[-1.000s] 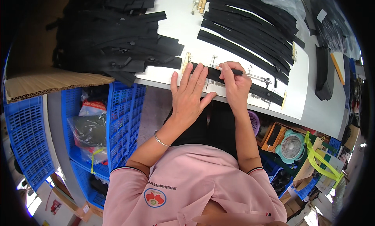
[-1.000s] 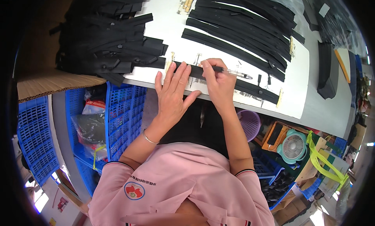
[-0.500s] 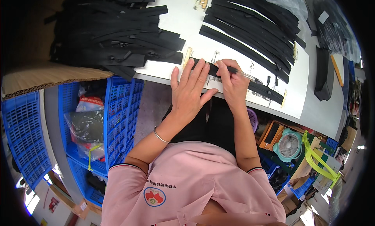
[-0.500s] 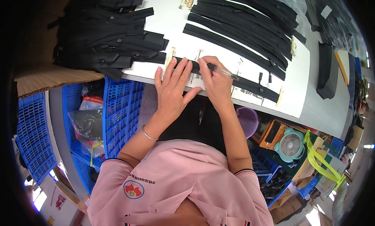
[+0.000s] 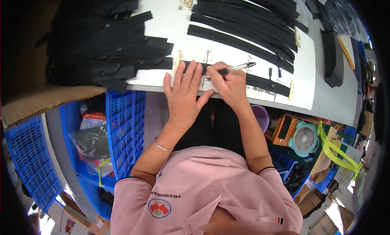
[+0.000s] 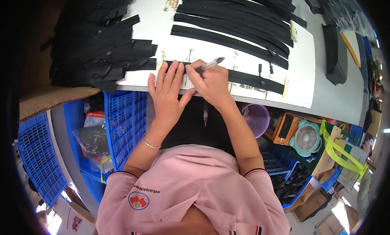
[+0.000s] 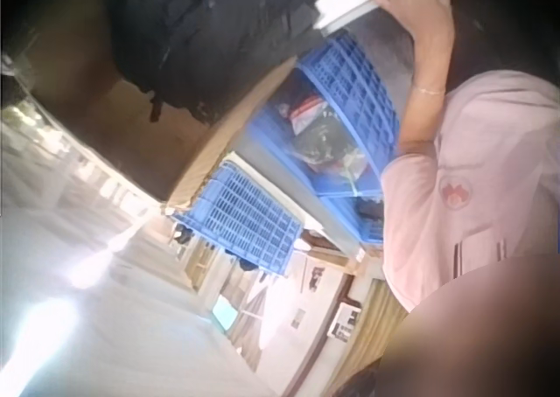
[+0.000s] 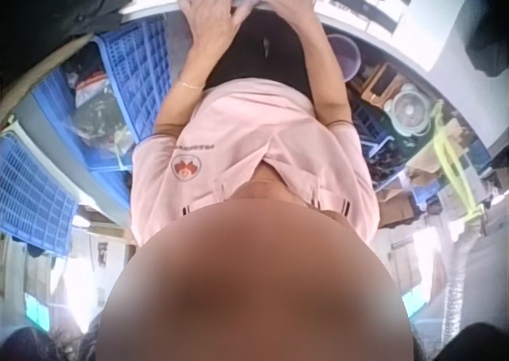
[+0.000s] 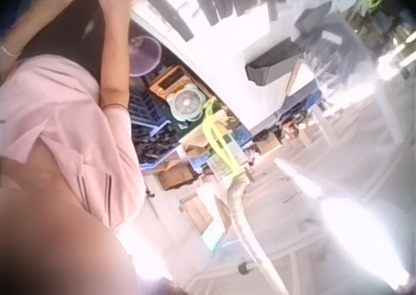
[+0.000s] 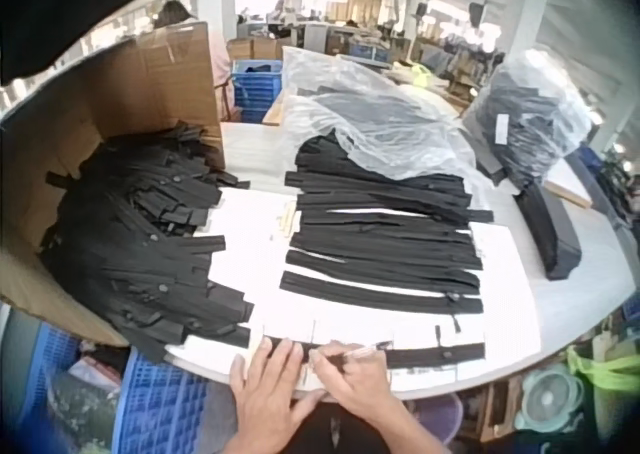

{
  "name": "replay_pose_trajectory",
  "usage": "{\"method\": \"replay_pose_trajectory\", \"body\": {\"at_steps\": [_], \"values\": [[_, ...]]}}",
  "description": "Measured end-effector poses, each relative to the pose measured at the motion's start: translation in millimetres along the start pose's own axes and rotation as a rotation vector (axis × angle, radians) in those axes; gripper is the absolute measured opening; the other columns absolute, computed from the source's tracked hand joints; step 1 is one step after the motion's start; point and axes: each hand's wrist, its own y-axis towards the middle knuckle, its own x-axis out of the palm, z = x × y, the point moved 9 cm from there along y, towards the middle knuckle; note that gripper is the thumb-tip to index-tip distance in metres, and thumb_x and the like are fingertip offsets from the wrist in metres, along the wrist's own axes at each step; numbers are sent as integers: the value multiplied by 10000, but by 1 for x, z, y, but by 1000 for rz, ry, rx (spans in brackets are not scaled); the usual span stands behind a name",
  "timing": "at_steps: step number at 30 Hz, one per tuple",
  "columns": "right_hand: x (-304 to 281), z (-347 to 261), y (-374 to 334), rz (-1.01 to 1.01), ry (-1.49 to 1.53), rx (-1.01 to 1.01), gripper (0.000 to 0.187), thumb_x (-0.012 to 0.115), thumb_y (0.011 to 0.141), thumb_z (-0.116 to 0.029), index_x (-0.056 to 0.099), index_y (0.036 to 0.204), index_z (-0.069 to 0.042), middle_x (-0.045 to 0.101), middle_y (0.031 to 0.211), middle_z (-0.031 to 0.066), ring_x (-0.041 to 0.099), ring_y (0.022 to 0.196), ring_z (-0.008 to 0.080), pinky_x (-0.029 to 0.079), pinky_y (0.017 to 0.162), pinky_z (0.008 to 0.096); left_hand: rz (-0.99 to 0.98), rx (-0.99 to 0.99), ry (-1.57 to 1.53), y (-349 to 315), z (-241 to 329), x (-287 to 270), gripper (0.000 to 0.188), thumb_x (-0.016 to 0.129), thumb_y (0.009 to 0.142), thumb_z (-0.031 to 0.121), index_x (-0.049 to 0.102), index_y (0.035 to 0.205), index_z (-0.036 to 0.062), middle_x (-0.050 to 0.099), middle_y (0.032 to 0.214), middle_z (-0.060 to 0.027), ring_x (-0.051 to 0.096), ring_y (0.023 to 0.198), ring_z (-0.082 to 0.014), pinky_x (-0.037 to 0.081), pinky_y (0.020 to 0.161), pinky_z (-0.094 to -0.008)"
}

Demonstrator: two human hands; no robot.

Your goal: The person is inspecting and sorting black zipper components on a white workbench, using a pen to mark or point at specific parts of the zippers.

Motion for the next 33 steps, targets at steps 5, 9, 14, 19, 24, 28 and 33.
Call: {"method": "replay_pose_trajectory", "body": {"at_steps": [5,9,14,19,24,28,33], "values": [[-41,-8,-14,112,93,63,183,617,1006,-78,725,884,7,706,788,38,574,635,51,438,556,226,-20,-18,0,-2,-3,3,758,767,881,448,530,1504,85,508,1553,-70,378,1493,-283,132,1223,-534],[-103,8,-30,368,-19,100,187,653,983,-58,710,847,56,732,821,17,569,612,28,432,542,221,-24,1,17,-1,-1,1,746,771,885,433,535,1493,73,506,1553,-81,376,1490,-300,136,1222,-538],[-110,34,-34,353,-37,133,235,662,986,-66,683,813,91,731,832,24,553,595,35,398,521,233,-67,-5,3,-1,0,3,749,753,911,386,482,1539,84,452,1600,-83,315,1524,-304,107,1233,-542],[-107,28,-32,353,-45,99,249,680,978,-83,675,804,95,726,824,43,576,582,67,417,527,242,-117,53,-49,8,33,5,800,733,909,450,449,1552,68,412,1622,-106,297,1537,-322,85,1230,-603],[-105,29,-32,349,-48,105,210,683,977,-90,696,837,66,709,770,39,583,565,70,431,523,253,-183,202,-219,14,84,24,746,743,906,414,493,1517,68,470,1575,-104,397,1467,-308,123,1216,-628],[-104,33,-33,366,-58,93,190,685,973,-92,703,840,41,685,709,36,570,536,76,433,510,264,-165,191,-178,17,85,29,631,757,901,352,583,1434,61,546,1498,-88,481,1376,-283,179,1195,-606],[-108,26,-34,322,-30,-3,185,679,956,-64,695,801,37,654,650,51,550,506,103,420,491,283,-172,170,-174,17,83,31,589,751,914,298,592,1444,98,550,1499,-60,467,1398,-266,158,1213,-556]]}}
